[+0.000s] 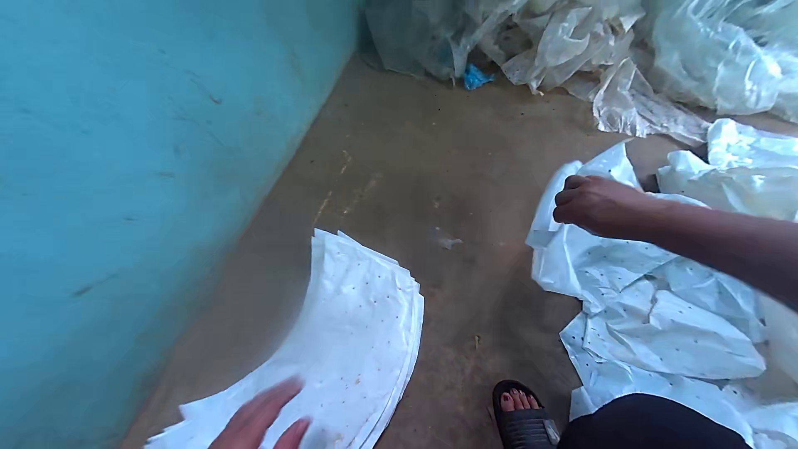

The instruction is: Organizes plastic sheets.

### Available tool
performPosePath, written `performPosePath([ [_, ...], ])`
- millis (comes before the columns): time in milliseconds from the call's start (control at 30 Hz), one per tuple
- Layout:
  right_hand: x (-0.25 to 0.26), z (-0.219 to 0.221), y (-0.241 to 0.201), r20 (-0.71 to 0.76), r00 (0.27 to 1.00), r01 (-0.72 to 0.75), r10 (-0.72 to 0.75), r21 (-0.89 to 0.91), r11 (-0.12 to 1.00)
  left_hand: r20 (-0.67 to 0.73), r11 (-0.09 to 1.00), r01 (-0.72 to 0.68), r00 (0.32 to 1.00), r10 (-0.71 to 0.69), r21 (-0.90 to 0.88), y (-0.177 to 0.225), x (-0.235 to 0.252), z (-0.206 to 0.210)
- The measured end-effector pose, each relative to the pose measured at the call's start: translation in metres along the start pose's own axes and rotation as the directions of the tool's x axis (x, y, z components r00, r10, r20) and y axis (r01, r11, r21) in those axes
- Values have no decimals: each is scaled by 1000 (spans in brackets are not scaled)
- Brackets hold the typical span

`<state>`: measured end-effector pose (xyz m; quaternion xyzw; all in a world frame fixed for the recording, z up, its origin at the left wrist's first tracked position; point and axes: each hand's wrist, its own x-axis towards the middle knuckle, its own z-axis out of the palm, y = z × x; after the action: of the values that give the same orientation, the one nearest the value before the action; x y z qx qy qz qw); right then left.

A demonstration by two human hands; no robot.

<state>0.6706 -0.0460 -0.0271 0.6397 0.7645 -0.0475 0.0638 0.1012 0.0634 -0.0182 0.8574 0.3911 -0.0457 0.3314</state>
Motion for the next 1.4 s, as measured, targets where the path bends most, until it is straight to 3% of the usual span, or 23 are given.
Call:
performPosePath([
  [33,-2,-41,-27,-27,995,95,-96,-46,994,-105,981,-192,975,194,32,22,19,-1],
  [67,-5,-73,-51,-72,978,188,-196,-107,976,-218,934,-351,908,358,75,48,39,0],
  [133,-8,-116,-98,-185,908,337,-376,-210,918,-387,788,-602,701,599,130,101,75,1],
  [200,-10,-143,-138,-241,834,427,-496,-289,857,-404,628,-758,527,748,174,147,95,-6],
  [233,-9,-152,-153,-269,793,453,-546,-340,825,-374,579,-792,485,790,195,164,98,-12],
  [300,-8,-165,-168,-356,730,450,-583,-390,803,-298,569,-789,499,814,231,171,96,-23],
  [367,-6,-174,-168,-450,712,397,-538,-375,838,-275,651,-711,592,758,265,147,90,-25],
  [467,3,-186,-164,-502,745,342,-439,-278,898,-275,827,-527,780,562,197,89,71,-28],
  [533,15,-188,-164,-525,754,345,-395,-195,918,-389,902,-408,815,429,139,52,51,-32],
  [600,29,-191,-164,-551,751,363,-364,-116,925,-565,956,-293,789,241,-2,27,27,-36],
  [633,37,-193,-165,-573,745,365,-341,-78,928,-601,949,-289,783,159,-127,21,13,-40],
  [700,50,-198,-172,-611,737,349,-290,-25,937,-619,884,-383,771,146,-268,21,-9,-45],
  [767,57,-202,-186,-643,720,352,-264,10,936,-591,860,-422,785,187,-289,40,-22,-44],
  [833,60,-203,-202,-679,678,402,-281,23,915,-575,901,-367,799,178,-231,57,-18,-37],
  [967,51,-202,-230,-711,621,499,-329,36,866,-692,941,-261,720,41,-216,54,10,-18],
  [1033,44,-203,-233,-693,636,479,-338,12,877,-765,944,-286,642,63,-163,42,15,-19],
  [1167,40,-178,-198,-663,686,385,-300,-20,923,-783,959,-273,612,109,-80,17,-12,-51],
  [1267,38,-150,-183,-572,789,304,-224,47,951,-796,947,-313,556,240,67,22,-30,-61],
  [1400,49,-155,-239,-449,870,329,-203,220,918,-758,930,-333,563,330,157,54,-35,-58],
])
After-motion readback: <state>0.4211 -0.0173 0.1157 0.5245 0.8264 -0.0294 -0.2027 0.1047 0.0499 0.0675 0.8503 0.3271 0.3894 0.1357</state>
